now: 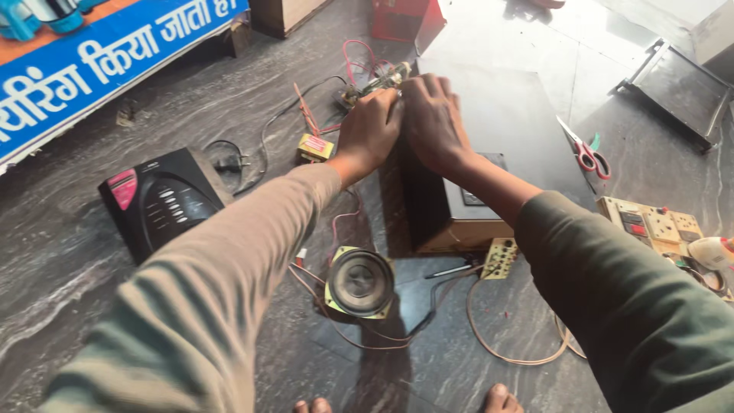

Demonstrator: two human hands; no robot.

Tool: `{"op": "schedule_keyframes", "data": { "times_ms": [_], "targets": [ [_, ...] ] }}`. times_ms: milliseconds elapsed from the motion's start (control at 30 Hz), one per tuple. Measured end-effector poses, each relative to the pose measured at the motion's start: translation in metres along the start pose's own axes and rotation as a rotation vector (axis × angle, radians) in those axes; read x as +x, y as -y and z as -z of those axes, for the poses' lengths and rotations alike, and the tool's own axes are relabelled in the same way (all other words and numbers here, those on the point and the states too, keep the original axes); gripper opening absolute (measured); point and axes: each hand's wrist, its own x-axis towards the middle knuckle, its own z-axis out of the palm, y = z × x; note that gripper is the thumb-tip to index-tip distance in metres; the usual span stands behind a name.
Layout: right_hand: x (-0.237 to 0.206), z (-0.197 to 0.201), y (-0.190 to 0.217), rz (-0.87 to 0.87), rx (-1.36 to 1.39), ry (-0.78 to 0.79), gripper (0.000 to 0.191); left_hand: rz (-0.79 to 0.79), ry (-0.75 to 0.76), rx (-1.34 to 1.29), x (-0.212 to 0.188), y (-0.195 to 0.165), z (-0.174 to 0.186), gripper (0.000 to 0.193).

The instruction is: The person connects wires to a circuit board and speaker, then tests the setup by pressing buttons on a control unit and toggling a switch on a power board. The person repeatedly adjusts connections and checks the speaker cone movement.

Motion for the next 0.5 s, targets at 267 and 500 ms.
{"op": "schedule_keyframes", "data": {
  "times_ms": [267, 500],
  "targets": [
    [0.022, -0.021, -0.006, 0.093, 0.175, 0.348, 0.006, 0.025, -0.049, 0.069, -0.025, 0.030, 0.016, 0.025],
    [0.021, -0.018, -0.008, 0.264, 0.136, 0.431, 0.013, 0.041, 0.089, 0.072, -0.044, 0.029, 0.021, 0.020]
  ]
}}
